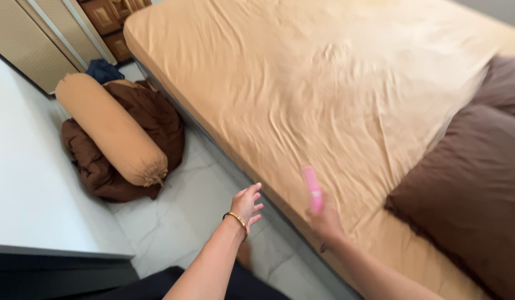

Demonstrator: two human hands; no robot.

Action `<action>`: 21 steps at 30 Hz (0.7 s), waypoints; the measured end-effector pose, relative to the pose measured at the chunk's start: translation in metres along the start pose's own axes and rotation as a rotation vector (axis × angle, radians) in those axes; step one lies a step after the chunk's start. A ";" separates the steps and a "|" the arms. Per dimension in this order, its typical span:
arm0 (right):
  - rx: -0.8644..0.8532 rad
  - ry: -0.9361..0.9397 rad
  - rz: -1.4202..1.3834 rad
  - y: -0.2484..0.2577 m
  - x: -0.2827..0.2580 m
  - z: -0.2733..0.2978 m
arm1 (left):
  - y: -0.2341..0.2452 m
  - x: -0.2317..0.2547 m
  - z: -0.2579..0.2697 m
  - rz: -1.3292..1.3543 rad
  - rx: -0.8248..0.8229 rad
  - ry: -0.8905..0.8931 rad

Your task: The person smooths a beige fitted sheet over a mattress, then places two brown pillows and a cylindrical bolster pillow at the head of the bed. The person uses a small pink-handled broom to dust the sheet and pillows before arranging them.

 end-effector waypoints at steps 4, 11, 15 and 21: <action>0.085 -0.415 -0.146 0.055 0.009 -0.052 | 0.006 0.040 -0.001 0.010 -0.058 -0.034; 0.138 -0.593 -0.147 0.015 -0.044 -0.110 | 0.063 0.100 -0.041 0.033 -0.020 -0.025; -0.257 -0.218 0.050 -0.088 -0.147 -0.106 | 0.119 0.142 -0.051 0.012 0.093 0.001; -0.502 0.447 0.171 -0.159 -0.295 -0.060 | 0.168 0.208 -0.068 0.192 0.238 0.021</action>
Point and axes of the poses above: each hand's wrist, its own z-axis away from the middle knuckle, its own y-axis out of the back of the hand, x = y × z, the point moved 1 cm from there along -z, towards the middle knuckle, and after that the axes turned 5 degrees about z, right-handed, at the moved point
